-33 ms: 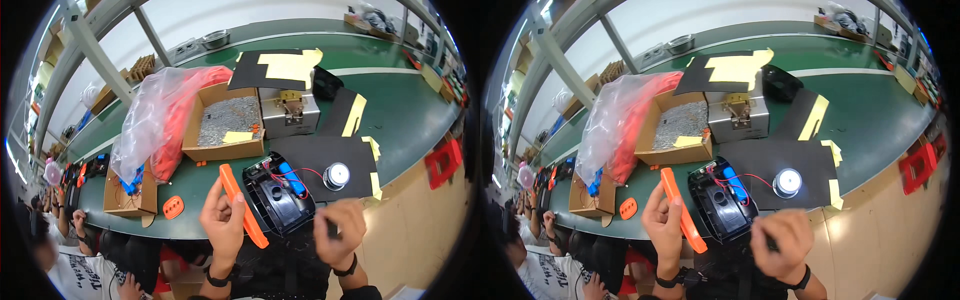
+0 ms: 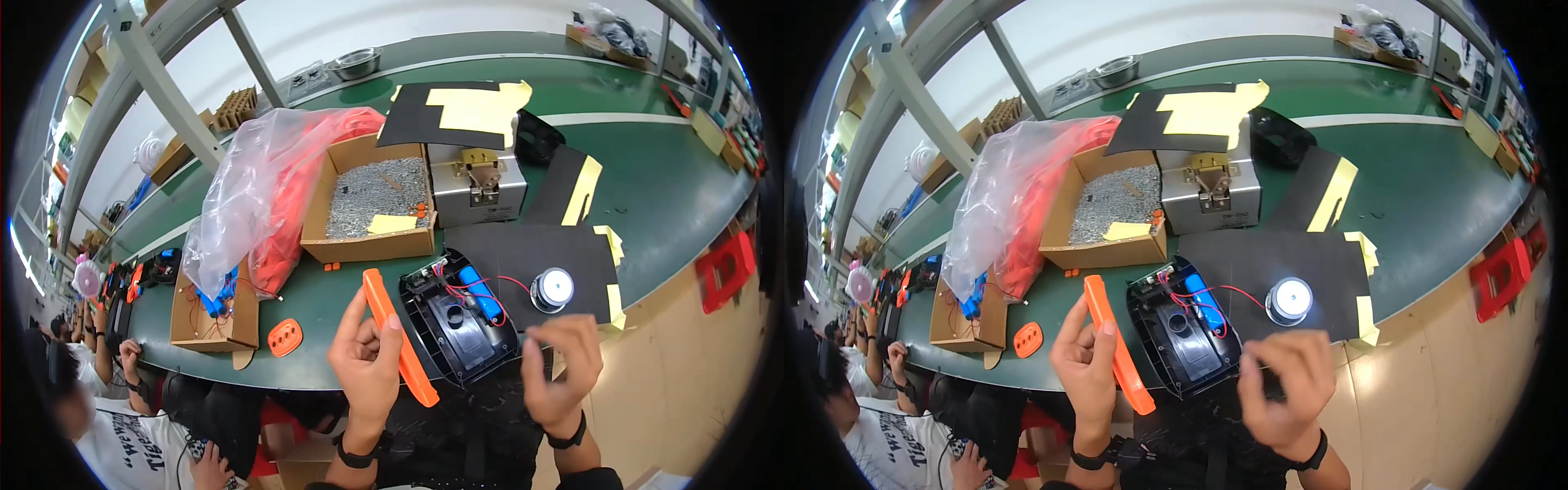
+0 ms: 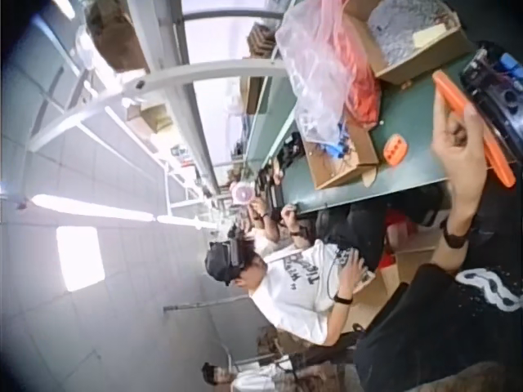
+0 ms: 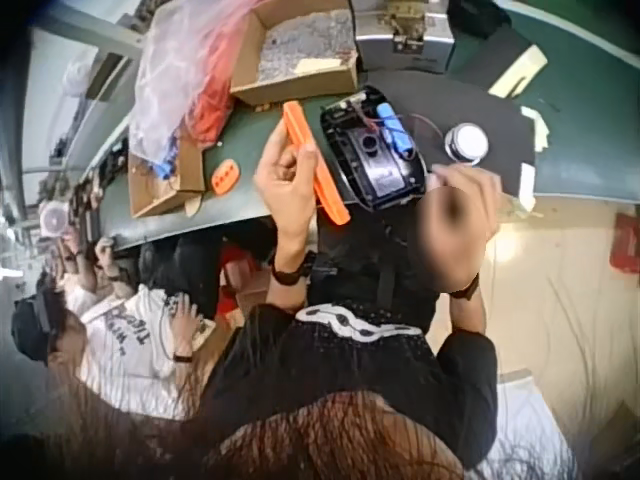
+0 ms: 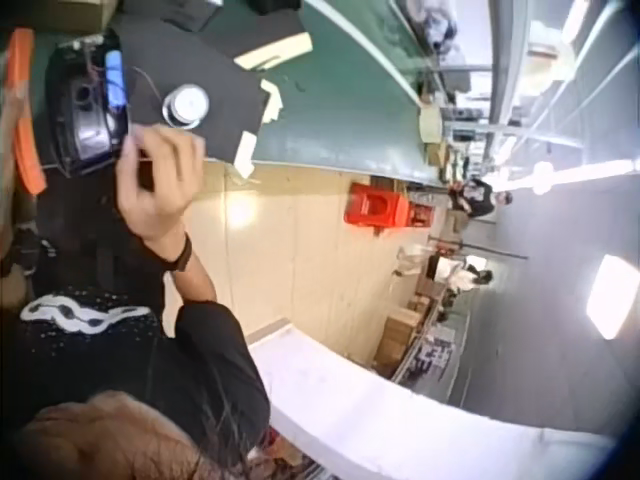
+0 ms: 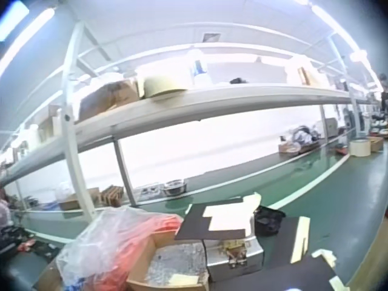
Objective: The person assembles a small electronic device by inserting a blue battery into a black casing and connecting red and black wires. They then attach an orange plastic cover and a black top piece to complete the assembly. The person also handles a smartphone briefly and picks up small orange components from a box.
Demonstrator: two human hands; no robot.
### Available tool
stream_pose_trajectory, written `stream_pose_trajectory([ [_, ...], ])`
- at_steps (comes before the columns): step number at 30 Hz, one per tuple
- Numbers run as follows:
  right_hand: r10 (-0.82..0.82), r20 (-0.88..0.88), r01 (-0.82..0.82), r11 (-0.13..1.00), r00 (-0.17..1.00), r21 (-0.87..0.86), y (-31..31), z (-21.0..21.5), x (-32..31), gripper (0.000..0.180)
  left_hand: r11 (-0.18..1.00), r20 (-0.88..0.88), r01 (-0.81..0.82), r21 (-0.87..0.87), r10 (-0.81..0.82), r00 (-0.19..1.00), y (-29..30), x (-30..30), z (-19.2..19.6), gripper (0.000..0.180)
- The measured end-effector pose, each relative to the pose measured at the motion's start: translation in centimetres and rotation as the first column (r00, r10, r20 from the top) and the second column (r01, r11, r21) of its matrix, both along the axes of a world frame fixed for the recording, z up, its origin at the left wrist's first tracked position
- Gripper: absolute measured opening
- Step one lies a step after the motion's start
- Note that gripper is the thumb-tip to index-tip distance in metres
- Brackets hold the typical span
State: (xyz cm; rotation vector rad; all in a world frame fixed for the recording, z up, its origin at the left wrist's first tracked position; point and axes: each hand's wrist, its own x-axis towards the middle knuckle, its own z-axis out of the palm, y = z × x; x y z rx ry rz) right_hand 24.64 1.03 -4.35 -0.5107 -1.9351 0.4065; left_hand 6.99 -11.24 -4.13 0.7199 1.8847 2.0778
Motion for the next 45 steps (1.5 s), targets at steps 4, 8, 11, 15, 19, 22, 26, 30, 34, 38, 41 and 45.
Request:
stream_pose_trajectory([
  [4,0.046,-0.017,-0.049,0.95,0.999,-0.31,1.7,-0.7,-1.1,0.021,0.999,0.023,0.018,-0.033,-0.018,1.0,0.2,-0.1,-0.4,0.056],
  [8,0.124,-0.101,-0.156,0.889,0.987,-0.43,2.0,-1.0,-1.3,0.024,0.998,0.007,0.029,-0.062,-0.029,1.0,0.9,-0.2,-0.7,0.056],
  [11,0.195,-0.115,-0.227,0.831,0.974,-0.508,1.6,-1.4,-1.8,0.027,0.997,0.053,0.054,-0.061,-0.051,0.997,1.0,-0.5,-0.8,0.054],
  [15,0.29,-0.109,-0.301,0.782,0.951,-0.545,1.5,-1.9,-2.1,0.03,0.995,0.113,0.093,-0.032,-0.089,0.99,0.7,-1.1,-0.8,0.053],
  [19,0.297,-0.074,-0.285,0.772,0.952,-0.568,1.4,-1.8,-2.0,0.033,0.992,0.116,0.123,-0.034,-0.118,0.986,0.4,-1.5,-1.0,0.051],
  [22,0.299,-0.058,-0.277,0.772,0.952,-0.572,1.3,-1.9,-2.1,0.033,0.989,0.158,0.144,-0.034,-0.137,0.978,0.2,-1.8,-0.7,0.05],
  [26,0.291,-0.036,-0.262,0.791,0.956,-0.553,1.3,-1.7,-2.0,0.032,0.98,0.252,0.196,-0.02,-0.185,0.95,-0.2,-2.4,-0.4,0.048],
  [30,0.298,-0.026,-0.267,0.812,0.954,-0.519,1.4,-2.0,-2.1,0.031,0.984,0.25,0.174,-0.028,-0.161,0.955,-0.3,-2.3,-0.7,0.05],
  [34,0.291,-0.03,-0.26,0.799,0.956,-0.542,1.5,-2.0,-2.1,0.029,0.987,0.255,0.159,0.017,-0.158,0.954,-0.3,-2.3,-1.0,0.048],
  [38,0.301,-0.05,-0.277,0.784,0.952,-0.555,1.5,-2.0,-1.9,0.029,0.988,0.221,0.153,-0.019,-0.145,0.964,-0.3,-2.3,-0.6,0.04],
  [41,0.309,-0.078,-0.296,0.763,0.948,-0.574,1.4,-2.1,-1.7,0.028,0.994,0.257,0.104,-0.024,-0.095,0.962,-0.2,-2.0,-0.2,0.035],
  [45,0.238,-0.186,-0.302,0.764,0.953,-0.57,1.0,-2.6,-1.7,0.025,0.985,0.346,0.129,0.115,-0.162,0.924,-0.4,-2.0,0.2,0.037],
])
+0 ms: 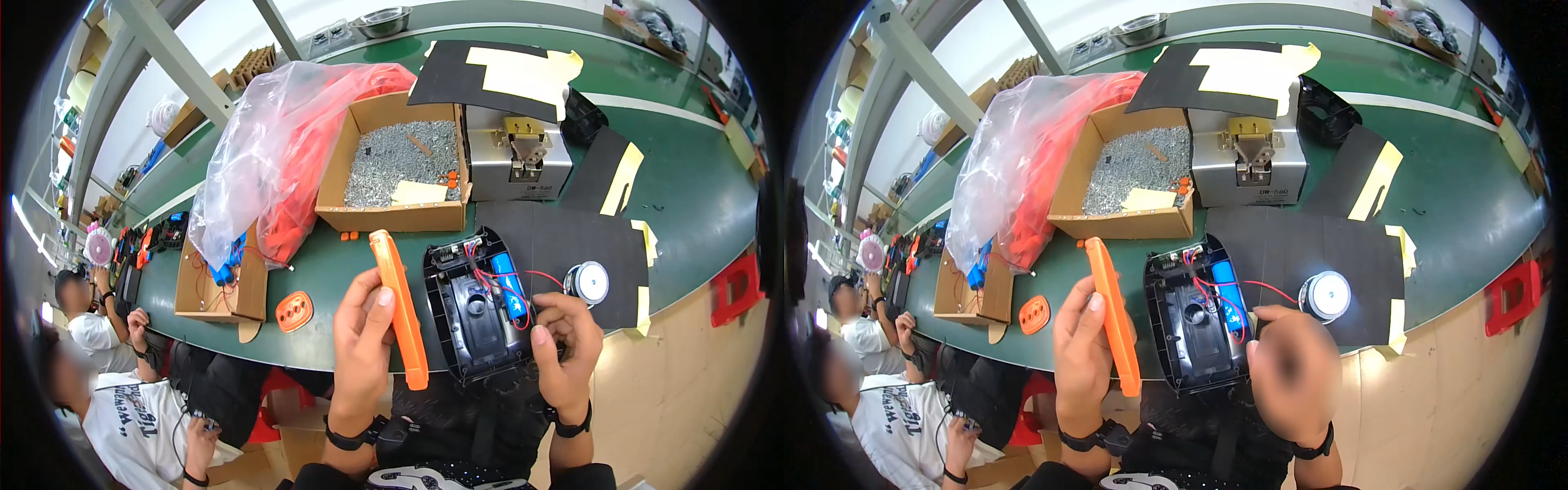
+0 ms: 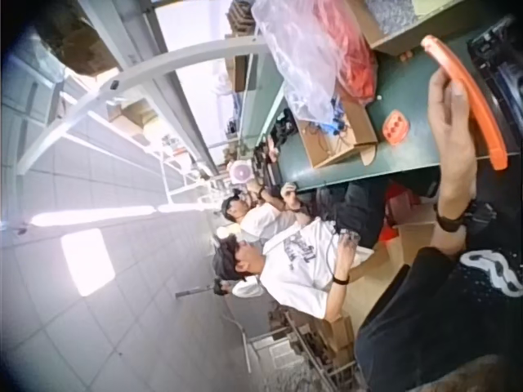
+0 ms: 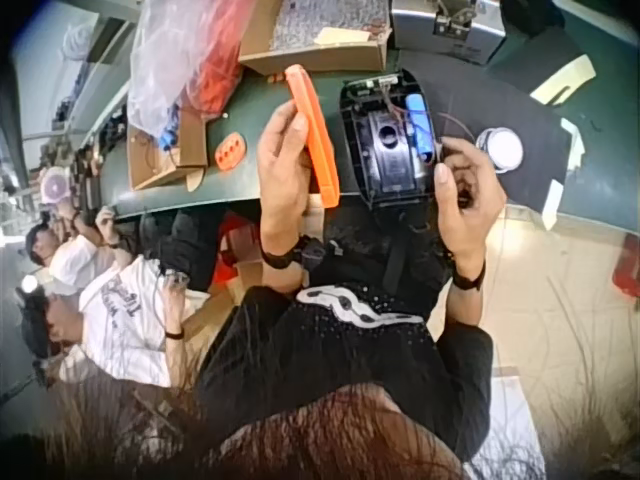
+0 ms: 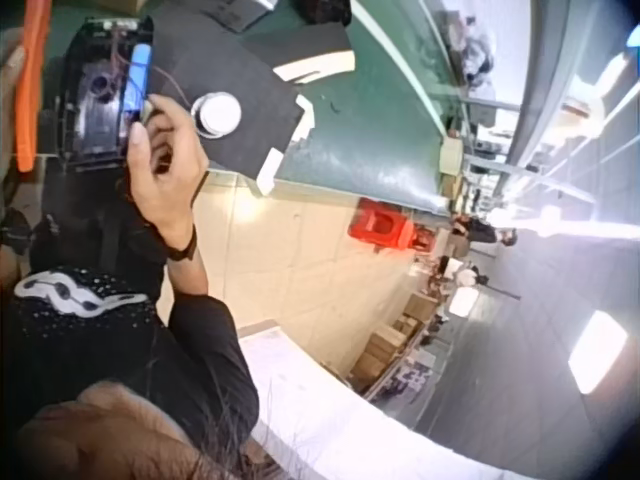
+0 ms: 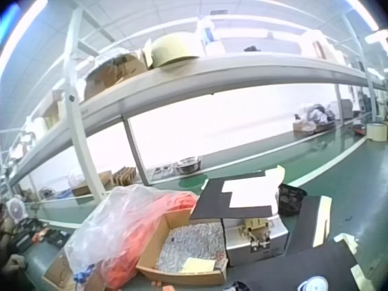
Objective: The person assembles a small electronic device by inserting a blue battery into a black casing and connecting red and black wires. They then attach an orange plastic cover and a black top piece to complete the assembly. The person also handles a smartphone briefly and picks up small orange components from a box.
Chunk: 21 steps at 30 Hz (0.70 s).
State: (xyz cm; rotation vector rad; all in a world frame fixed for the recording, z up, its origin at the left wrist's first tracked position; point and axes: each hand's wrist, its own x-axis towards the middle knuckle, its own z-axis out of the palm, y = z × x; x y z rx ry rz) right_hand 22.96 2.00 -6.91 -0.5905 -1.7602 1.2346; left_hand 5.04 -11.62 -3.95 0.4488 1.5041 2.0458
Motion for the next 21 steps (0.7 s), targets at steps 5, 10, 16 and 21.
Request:
stream_pose_trajectory([
  [5,-0.017,-0.171,0.088,0.904,0.985,0.417,-3.3,0.9,2.4,0.032,0.852,0.062,0.301,0.429,-0.36,0.931,-0.9,0.7,0.8,0.041],
  [10,0.436,-0.148,-0.461,0.843,0.888,-0.279,-7.4,2.9,-0.2,0.054,0.806,-0.169,0.401,0.435,-0.365,0.916,-0.5,2.9,0.8,0.048],
  [16,0.195,-0.123,-0.203,0.978,0.973,-0.055,-6.6,2.9,-1.2,0.033,0.909,-0.16,0.281,0.309,-0.241,0.957,-1.1,3.0,0.7,0.052],
  [21,0.035,0.026,-0.043,0.8,0.999,0.599,-6.0,2.3,-1.3,0.055,0.981,-0.175,0.16,0.109,-0.14,0.975,-2.0,3.6,1.8,0.061],
])
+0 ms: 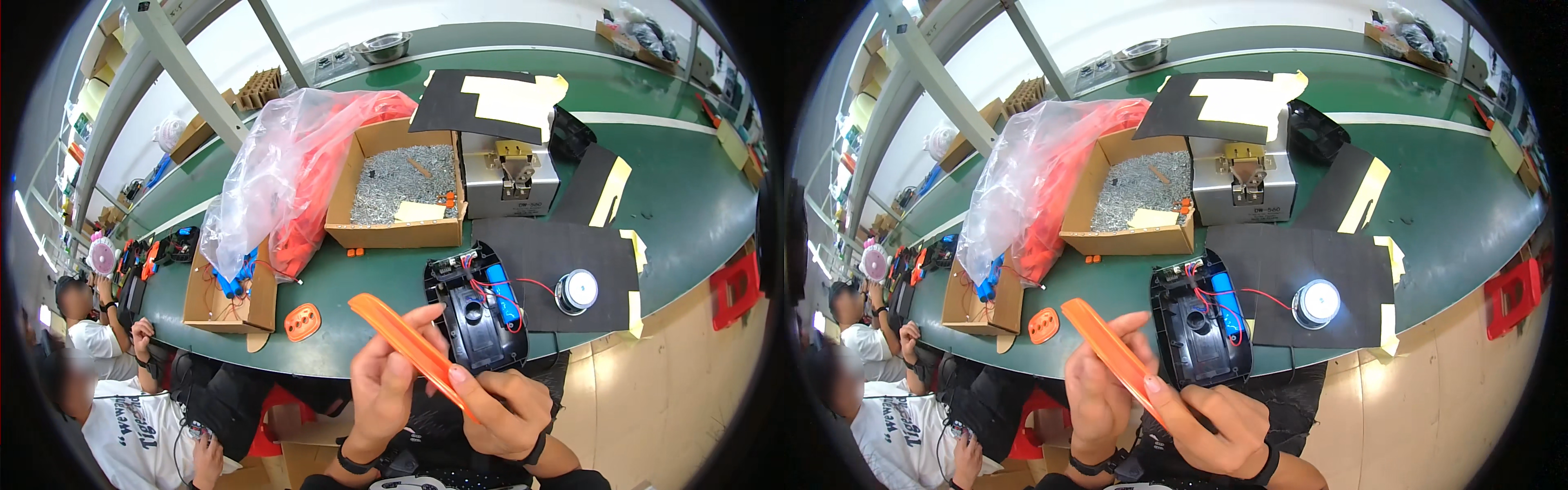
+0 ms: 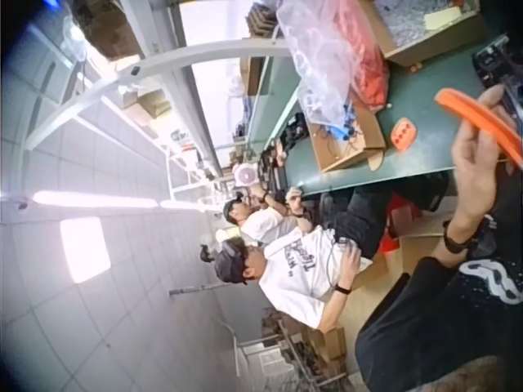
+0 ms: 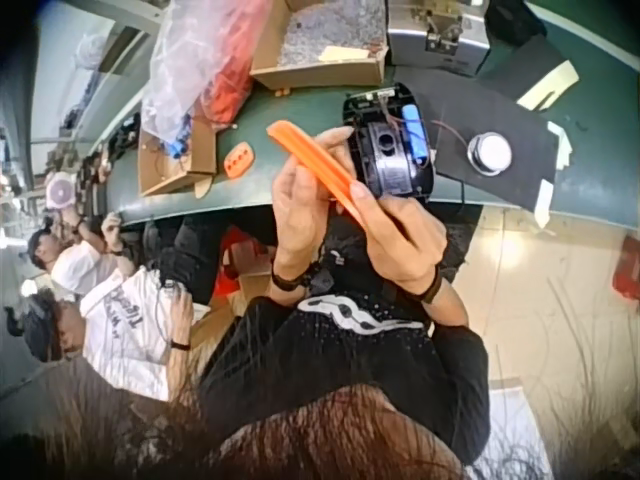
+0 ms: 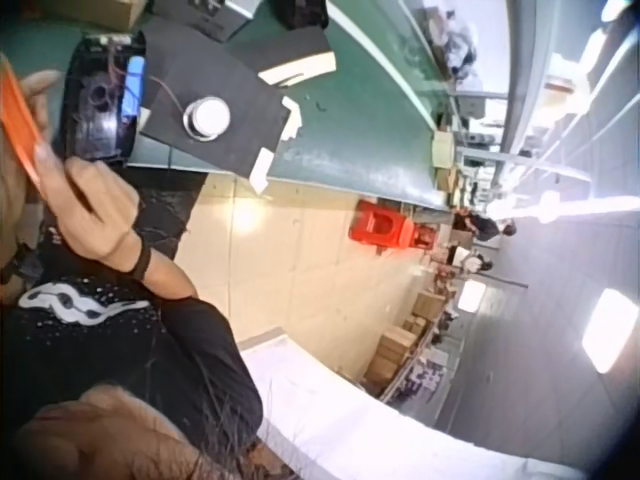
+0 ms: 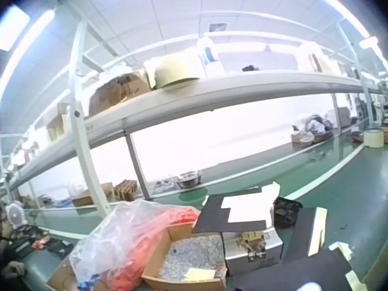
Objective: The person assembles a small electronic device by inserting a blue battery into a black casing and connecting red and black wires. They then attach an orange plastic cover and a black top piece to complete the assembly. The person also handles a smartphone briefly and picks up small orange components from a box.
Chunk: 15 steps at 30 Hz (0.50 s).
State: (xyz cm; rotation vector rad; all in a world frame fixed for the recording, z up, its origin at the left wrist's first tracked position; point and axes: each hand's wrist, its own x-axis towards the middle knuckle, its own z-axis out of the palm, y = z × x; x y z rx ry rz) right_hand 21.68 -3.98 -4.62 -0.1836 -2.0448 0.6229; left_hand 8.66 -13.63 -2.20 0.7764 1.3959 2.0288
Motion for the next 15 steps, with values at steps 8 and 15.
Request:
stream_pose_trajectory([
  [8,0.155,-0.1,-0.163,0.983,0.983,-0.083,-1.0,0.6,-2.0,0.05,0.973,0.236,0.186,0.135,-0.214,0.948,-0.5,-1.7,-0.4,0.053],
  [15,0.148,-0.072,-0.151,0.987,0.986,-0.048,-0.9,-0.6,-2.1,0.049,0.983,0.22,0.17,0.073,-0.182,0.958,-0.9,-1.8,-1.1,0.052],
])
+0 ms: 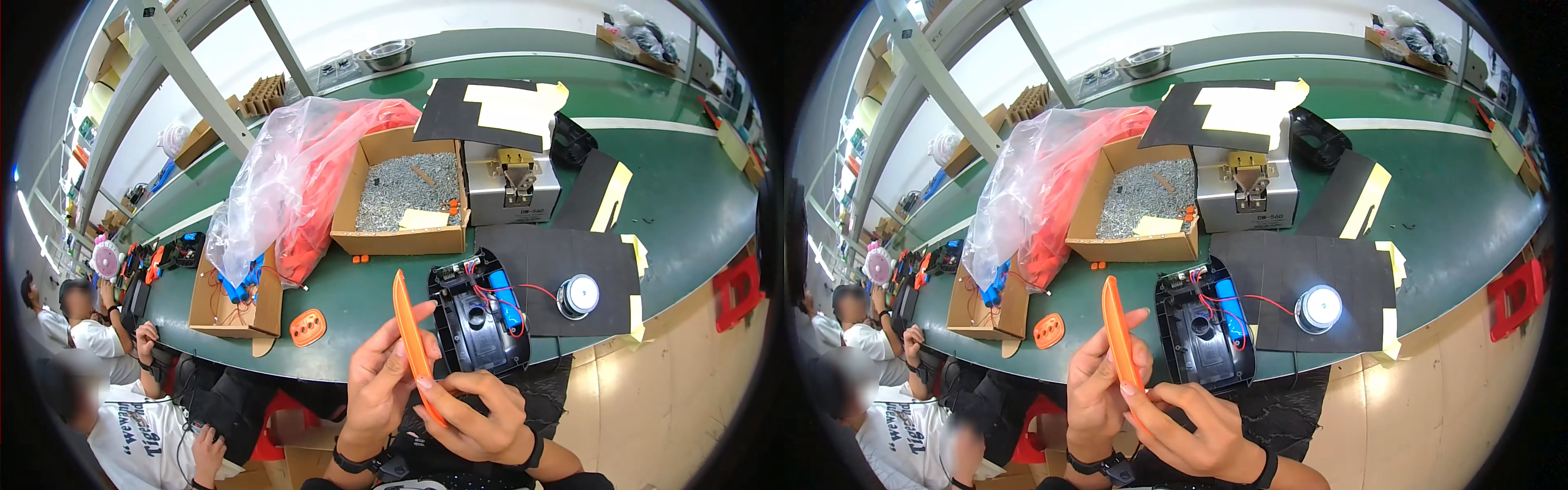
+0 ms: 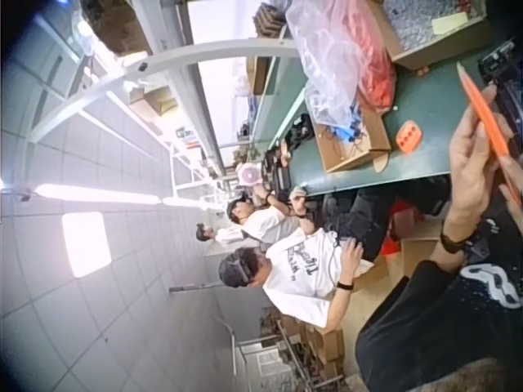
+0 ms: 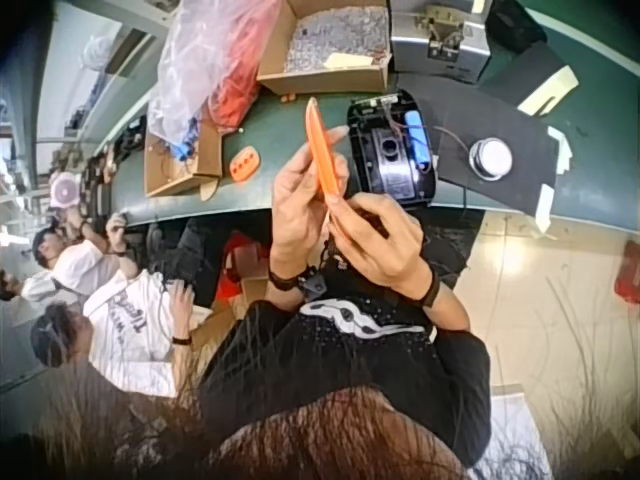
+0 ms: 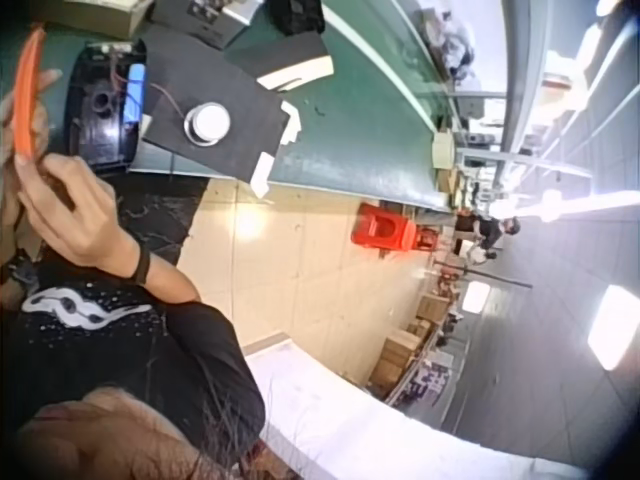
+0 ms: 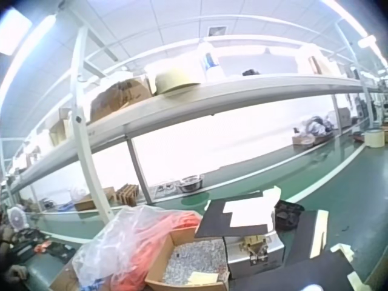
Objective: The person assembles a small electronic device by inserting a blue battery into a black casing and connecting red and black wires. They then attach an orange plastic cover and a black top piece to complete the assembly. The person also handles a smartphone briefly and picks up small orange components from a box.
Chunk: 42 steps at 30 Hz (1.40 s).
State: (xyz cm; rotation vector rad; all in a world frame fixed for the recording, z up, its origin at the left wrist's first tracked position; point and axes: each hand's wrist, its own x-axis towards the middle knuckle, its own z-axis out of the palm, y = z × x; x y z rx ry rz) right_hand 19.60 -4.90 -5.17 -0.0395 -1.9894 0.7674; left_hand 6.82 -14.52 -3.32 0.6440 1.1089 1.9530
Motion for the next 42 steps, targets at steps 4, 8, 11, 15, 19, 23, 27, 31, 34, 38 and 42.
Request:
stream_pose_trajectory([
  [4,-0.044,0.034,0.044,0.999,0.998,0.014,0.2,-0.2,0.3,0.049,0.98,-0.022,-0.163,-0.117,0.161,0.987,0.9,0.9,1.1,0.051],
  [8,-0.056,0.056,0.055,0.998,0.997,0.019,0.4,-0.2,0.9,0.052,0.95,-0.239,-0.259,-0.176,0.214,0.947,1.1,0.6,1.2,0.053],
  [11,-0.06,0.052,0.061,0.998,0.997,-0.02,0.4,-0.1,0.8,0.055,0.92,-0.388,-0.288,-0.267,0.171,0.906,1.7,0.5,1.9,0.053],
  [15,-0.064,0.075,0.067,0.997,0.995,-0.039,0.3,0.1,1.1,0.056,0.925,-0.366,-0.265,-0.272,0.156,0.917,1.8,0.5,1.7,0.053],
  [19,-0.051,0.004,0.051,0.996,0.999,-0.076,0.0,-0.4,1.3,0.052,0.946,-0.223,-0.246,-0.212,0.199,0.954,1.8,0.7,1.3,0.052],
  [23,0.092,-0.059,-0.097,0.991,0.994,-0.093,0.6,0.3,1.6,0.047,0.973,-0.031,-0.111,-0.203,0.107,0.994,1.4,0.2,2.1,0.051],
  [27,0.091,-0.075,-0.09,0.996,0.993,0.025,2.7,2.3,2.2,0.041,0.958,-0.142,-0.098,-0.269,0.061,0.988,0.9,0.2,1.6,0.046],
  [31,-0.063,-0.064,0.065,0.998,0.996,0.02,4.2,6.7,1.1,0.036,0.879,-0.667,-0.472,-0.072,0.309,0.678,1.0,0.6,1.2,0.059],
  [34,-0.056,0.016,0.058,0.979,0.998,-0.194,4.2,8.6,-0.2,0.028,0.933,-0.882,-0.358,0.04,0.202,0.426,0.4,0.8,2.5,0.059],
  [38,0.067,0.051,-0.047,0.941,0.996,-0.335,4.3,9.1,-2.1,0.027,0.908,-0.939,-0.395,0.14,0.248,0.237,0.9,1.6,2.3,0.044],
  [42,0.113,0.142,-0.05,0.922,0.983,-0.384,5.1,8.3,-1.5,0.033,0.892,-0.746,-0.44,-0.104,0.222,0.627,1.2,1.1,1.6,0.034],
])
